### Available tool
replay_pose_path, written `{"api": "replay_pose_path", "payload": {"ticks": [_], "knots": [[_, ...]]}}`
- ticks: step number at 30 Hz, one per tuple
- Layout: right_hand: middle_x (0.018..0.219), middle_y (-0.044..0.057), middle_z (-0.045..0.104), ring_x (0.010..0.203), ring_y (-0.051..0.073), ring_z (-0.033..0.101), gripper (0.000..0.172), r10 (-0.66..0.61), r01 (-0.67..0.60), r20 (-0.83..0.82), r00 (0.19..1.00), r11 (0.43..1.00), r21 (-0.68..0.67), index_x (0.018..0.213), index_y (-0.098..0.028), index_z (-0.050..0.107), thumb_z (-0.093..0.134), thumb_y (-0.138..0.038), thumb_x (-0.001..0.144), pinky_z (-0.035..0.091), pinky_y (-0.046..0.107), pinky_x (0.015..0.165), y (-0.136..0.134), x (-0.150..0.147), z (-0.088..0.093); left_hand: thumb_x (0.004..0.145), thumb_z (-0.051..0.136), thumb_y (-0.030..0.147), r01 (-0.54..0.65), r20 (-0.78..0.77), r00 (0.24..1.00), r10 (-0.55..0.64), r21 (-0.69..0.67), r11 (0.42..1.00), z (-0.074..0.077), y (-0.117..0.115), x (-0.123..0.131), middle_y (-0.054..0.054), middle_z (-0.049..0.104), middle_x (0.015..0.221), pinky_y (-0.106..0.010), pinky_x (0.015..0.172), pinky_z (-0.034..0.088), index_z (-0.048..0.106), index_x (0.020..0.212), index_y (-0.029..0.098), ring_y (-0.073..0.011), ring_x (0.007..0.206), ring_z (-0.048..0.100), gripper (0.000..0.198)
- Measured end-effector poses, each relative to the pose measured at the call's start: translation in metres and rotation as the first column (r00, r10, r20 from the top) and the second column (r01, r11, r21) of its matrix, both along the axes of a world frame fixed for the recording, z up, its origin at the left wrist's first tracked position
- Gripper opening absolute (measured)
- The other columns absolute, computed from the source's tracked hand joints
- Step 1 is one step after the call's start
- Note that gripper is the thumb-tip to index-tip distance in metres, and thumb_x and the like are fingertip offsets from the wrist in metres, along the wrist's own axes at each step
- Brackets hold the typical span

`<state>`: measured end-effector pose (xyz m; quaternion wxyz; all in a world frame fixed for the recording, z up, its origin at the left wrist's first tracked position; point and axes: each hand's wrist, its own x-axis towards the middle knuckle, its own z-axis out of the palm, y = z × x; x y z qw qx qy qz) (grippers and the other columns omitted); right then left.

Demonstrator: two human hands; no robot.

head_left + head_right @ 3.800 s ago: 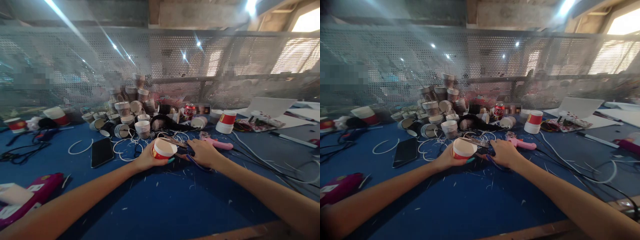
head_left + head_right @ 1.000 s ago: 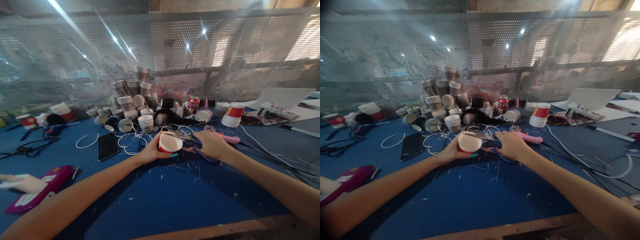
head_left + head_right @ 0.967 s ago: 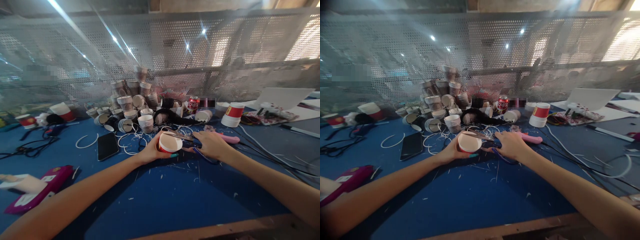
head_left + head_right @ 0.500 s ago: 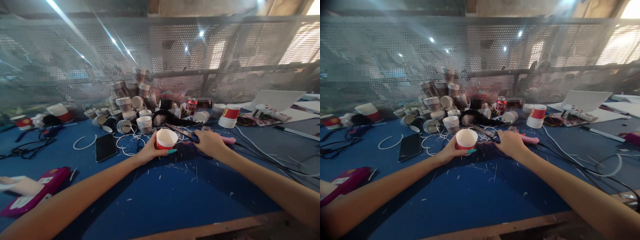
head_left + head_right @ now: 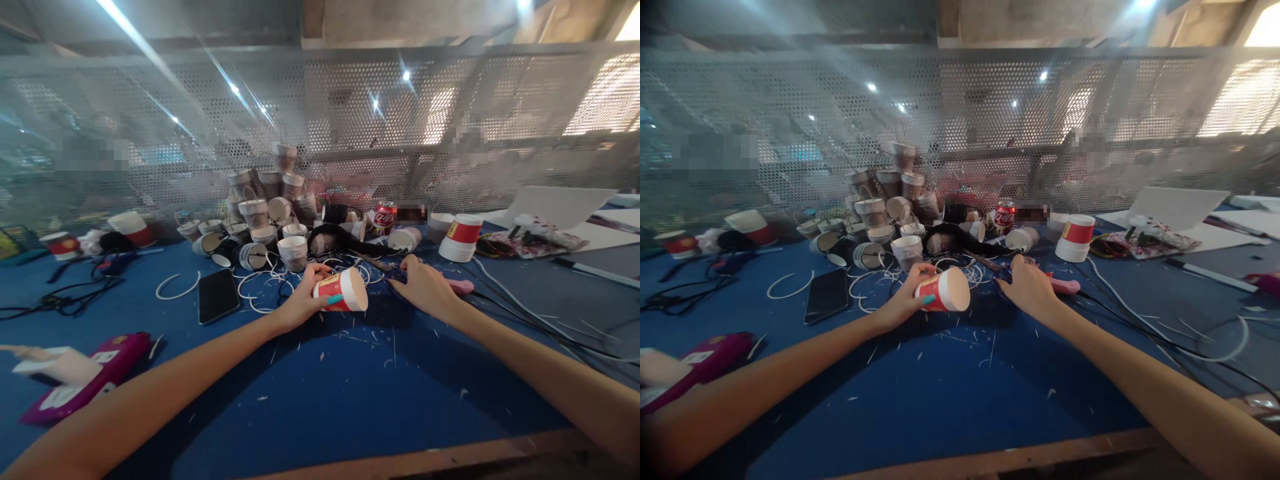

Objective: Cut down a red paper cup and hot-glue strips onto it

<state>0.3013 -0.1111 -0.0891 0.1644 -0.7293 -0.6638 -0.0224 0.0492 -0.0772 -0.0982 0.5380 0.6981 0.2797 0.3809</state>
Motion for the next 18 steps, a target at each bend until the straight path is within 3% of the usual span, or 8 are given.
{"api": "replay_pose_path", "payload": {"ticks": [3,6,9,13,15,18], "knots": [[0.083,0.013,0.064,0.075,0.026,0.064,0.035,0.002,-0.001,-0.042,0.999,1.0,0.018,0.104,-0.011,0.044,0.05,-0.035,0.078,0.042,0.032,0.062,0.0,0.0,-0.002,0.066,0.067,0.04,0.025,-0.061,0.998,-0.023,0.027,0.999,0.016,0.007,-0.005,-0.003,0.057,0.088,-0.024,0.06,0.044,0.053,0.096,0.019,-0.0141,0.071,0.053,0.039],[0.083,0.012,0.063,0.075,0.025,0.063,0.035,0.021,-0.021,-0.068,0.997,1.0,0.006,0.106,-0.01,0.041,0.051,-0.024,0.076,0.043,0.031,0.064,0.0,-0.002,-0.004,0.068,0.066,0.03,0.01,-0.104,0.995,0.007,0.156,0.988,0.039,0.015,-0.01,-0.006,0.058,0.107,-0.026,0.07,0.045,0.061,0.099,0.021,-0.0194,0.088,0.055,0.033],[0.09,0.015,0.06,0.084,0.027,0.06,0.036,0.035,-0.034,-0.025,0.999,0.999,0.039,0.106,-0.009,0.042,0.052,-0.021,0.074,0.044,0.034,0.071,0.0,-0.004,-0.008,0.065,0.069,0.024,-0.033,-0.158,0.985,0.069,0.221,0.975,0.058,0.018,-0.015,-0.006,0.055,0.12,-0.027,0.073,0.045,0.06,0.11,0.026,-0.0214,0.091,0.056,0.045],[0.112,0.024,0.047,0.106,0.036,0.047,0.042,0.077,-0.093,0.079,0.994,0.97,0.226,0.107,-0.005,0.045,0.055,-0.026,0.072,0.039,0.044,0.088,-0.003,-0.007,-0.009,0.058,0.074,0.02,-0.056,-0.318,0.933,0.168,0.333,0.941,0.069,0.012,-0.019,-0.008,0.062,0.107,-0.03,0.075,0.043,0.053,0.121,0.024,-0.022,0.083,0.057,0.067],[0.117,0.022,0.045,0.112,0.035,0.043,0.039,0.162,-0.17,0.049,0.986,0.936,0.309,0.109,-0.008,0.046,0.051,-0.026,0.074,0.036,0.047,0.093,-0.007,-0.01,-0.004,0.056,0.075,0.019,-0.057,-0.339,0.922,0.186,0.358,0.932,0.069,0.007,-0.018,-0.009,0.063,0.107,-0.032,0.077,0.042,0.049,0.125,0.022,-0.0238,0.085,0.057,0.073],[0.126,0.016,0.042,0.121,0.028,0.037,0.045,0.478,-0.428,-0.081,0.875,0.841,0.332,0.118,-0.014,0.041,0.051,-0.031,0.077,0.032,0.046,0.101,-0.015,-0.018,0.007,0.057,0.074,0.019,-0.04,-0.317,0.933,0.169,0.374,0.926,0.065,0.002,-0.016,-0.011,0.061,0.113,-0.034,0.079,0.041,0.049,0.125,0.022,-0.0267,0.092,0.056,0.073]]}}
